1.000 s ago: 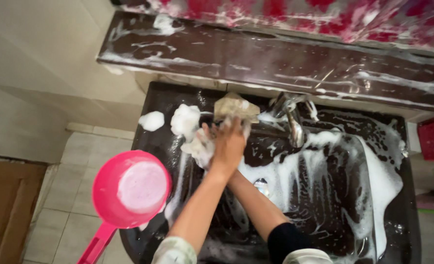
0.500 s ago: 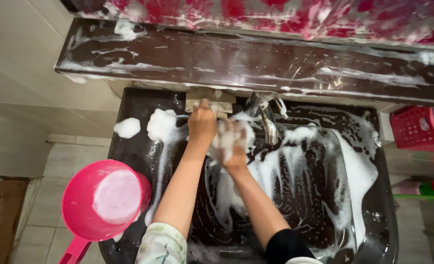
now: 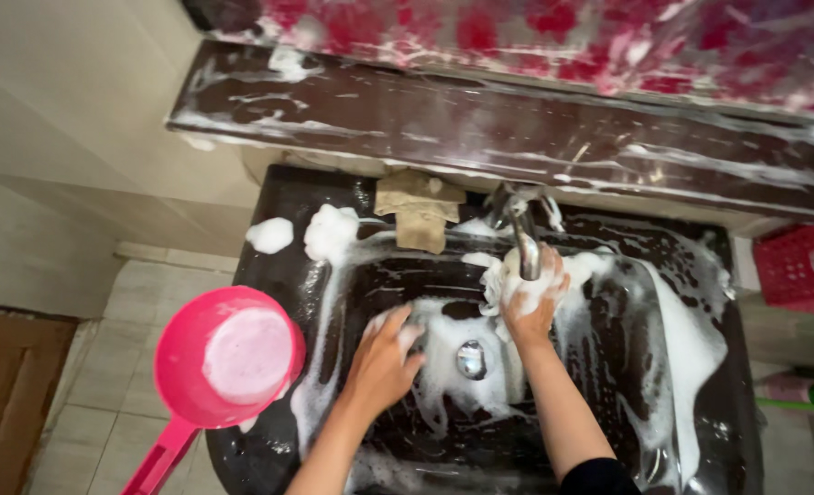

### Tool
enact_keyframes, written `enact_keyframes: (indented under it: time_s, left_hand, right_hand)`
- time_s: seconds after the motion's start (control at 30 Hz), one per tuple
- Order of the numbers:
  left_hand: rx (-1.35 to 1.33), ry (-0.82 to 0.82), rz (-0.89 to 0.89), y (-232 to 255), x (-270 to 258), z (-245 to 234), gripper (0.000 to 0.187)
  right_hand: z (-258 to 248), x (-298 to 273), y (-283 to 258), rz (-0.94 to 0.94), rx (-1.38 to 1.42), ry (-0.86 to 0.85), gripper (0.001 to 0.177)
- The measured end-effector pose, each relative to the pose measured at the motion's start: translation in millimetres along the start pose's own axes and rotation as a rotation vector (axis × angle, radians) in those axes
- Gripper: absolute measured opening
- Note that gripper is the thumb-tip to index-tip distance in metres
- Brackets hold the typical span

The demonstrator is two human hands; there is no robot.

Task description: The person scrubs a black sink basin and the surrounding countertop area using a soapy sponge, working lather across all interior and exterior surfaces.

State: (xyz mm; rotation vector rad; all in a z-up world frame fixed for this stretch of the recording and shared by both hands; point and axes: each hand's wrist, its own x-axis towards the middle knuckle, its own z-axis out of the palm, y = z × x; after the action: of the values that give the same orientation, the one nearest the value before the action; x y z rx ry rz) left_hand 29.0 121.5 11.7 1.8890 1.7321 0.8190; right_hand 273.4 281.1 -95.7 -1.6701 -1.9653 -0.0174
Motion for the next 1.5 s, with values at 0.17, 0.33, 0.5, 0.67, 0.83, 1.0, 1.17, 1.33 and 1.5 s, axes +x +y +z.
enact_keyframes:
  time_s: [0.17,0.33,0.5,0.67,0.83,1.0,1.17,1.33,1.5]
  left_hand:
    - [0.056,0.067,-0.073,-1.7,-44.6,-17.5,0.044]
    - [0.111,0.080,-0.072,-6.0,-60.5,-24.5,0.046]
    - [0.109,0.049,-0.133,-11.6,-71.8,-29.9,0.045]
    - [0.108,0.053,-0.141,-14.0,-93.1,-28.5,0.044]
    - [0.081,0.051,-0.109,-19.6,-110.5,-24.5,0.042]
    - [0.058,0.074,-0.095,-19.9,-110.6,-21.1,0.049]
    - [0.003,0.017,-0.116,-22.4,-102.5,-27.5,0.048]
    - [0.056,-0.021,-0.128,-26.5,-88.6,-25.4,0.050]
    - [0.046,-0.018,-0.122,-19.1,-73.2,-23.0,0.049]
  right_hand:
    - [27.0,-9.5,-21.7,-0.113,0.054,-0.047,0.073]
    - [61.6,-24.4,-67.3,0.056,0.274,-0.539,0.077]
    - [51.1,-55.9,-129.0,-0.549,0.078,-0.498,0.081]
    - [-1.3,-65.0,-139.0,-0.370,0.453,-0.981,0.095]
    - [-44.7,-127.0,-159.4,-0.224,0.787,-1.257,0.053]
    - [-28.9,-138.0,-155.2,-0.636,0.769,-1.026,0.046]
    - [26.9,-150.0,-148.3,-0.567,0.978,-0.834,0.052]
    - [93.9,-122.0,-129.8,-0.473,0.723,-0.664,0.049]
    - [132.9,-66.3,-120.5,-0.366,0.320,-0.532,0.047]
